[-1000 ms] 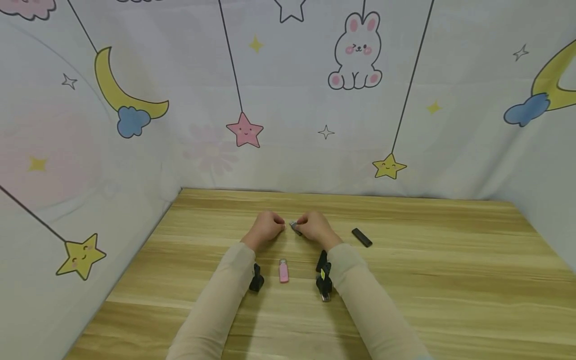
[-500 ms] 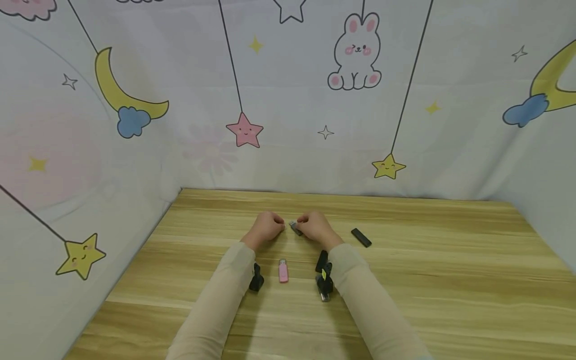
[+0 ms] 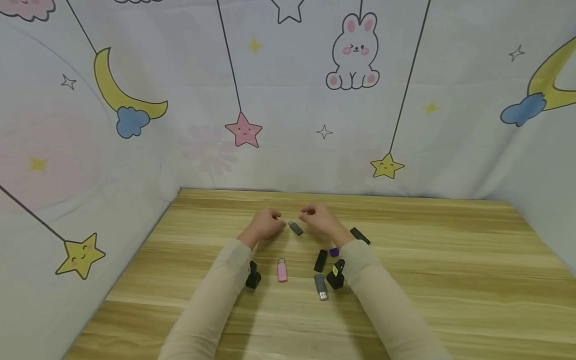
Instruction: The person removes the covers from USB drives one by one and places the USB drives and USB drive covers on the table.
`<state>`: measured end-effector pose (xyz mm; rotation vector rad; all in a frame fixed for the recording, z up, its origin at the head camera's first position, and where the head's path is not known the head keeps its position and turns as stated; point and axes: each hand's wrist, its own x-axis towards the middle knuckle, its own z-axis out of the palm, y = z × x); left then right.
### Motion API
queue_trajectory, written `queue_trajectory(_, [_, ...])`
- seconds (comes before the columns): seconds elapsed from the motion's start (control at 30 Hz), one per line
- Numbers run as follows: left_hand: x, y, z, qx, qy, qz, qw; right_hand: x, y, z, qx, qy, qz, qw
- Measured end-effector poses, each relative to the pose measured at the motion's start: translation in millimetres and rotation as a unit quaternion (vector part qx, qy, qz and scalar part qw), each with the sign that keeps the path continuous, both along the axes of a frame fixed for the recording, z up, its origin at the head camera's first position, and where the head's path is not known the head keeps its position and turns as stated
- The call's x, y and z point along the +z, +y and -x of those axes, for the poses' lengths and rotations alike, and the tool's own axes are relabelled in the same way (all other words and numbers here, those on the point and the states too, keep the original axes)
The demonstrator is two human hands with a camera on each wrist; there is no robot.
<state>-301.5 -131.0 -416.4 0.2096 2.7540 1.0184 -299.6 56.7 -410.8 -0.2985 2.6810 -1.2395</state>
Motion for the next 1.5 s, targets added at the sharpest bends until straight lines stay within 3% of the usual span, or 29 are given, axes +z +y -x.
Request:
queue_trajectory(0.2, [15.3, 4.7, 1.7, -0.03, -0.006, -0.025, 0.9992, 15.6, 21, -3.4, 0.009, -0.003, 0.016, 0.9998])
queue_trajectory(0.43, [39.6, 13.7, -0.4, -0.072, 0.031, -0.031, 0.9965, 34.6, 47, -8.9, 0.031, 0.051, 0.021, 0.998])
queue_trajectory(0.7, [54.3, 34.2, -6.0, -0.092, 0.04, -0.015, 0.9949, 51.1, 70, -20.3, 0.03, 0.085, -0.003, 0.9959])
queue_trajectory(1.13, [55.0, 71.6, -6.7, -0.156, 0.049, -0.027, 0.9861, 61.7, 95, -32.7, 0.028, 0.112, -0.025, 0.993])
queue_trajectory(1.5, [52.3, 93.5, -6.4, -0.175, 0.079, -0.049, 0.9802, 56.7, 115, -37.2, 0.016, 0.11, -0.04, 0.9931])
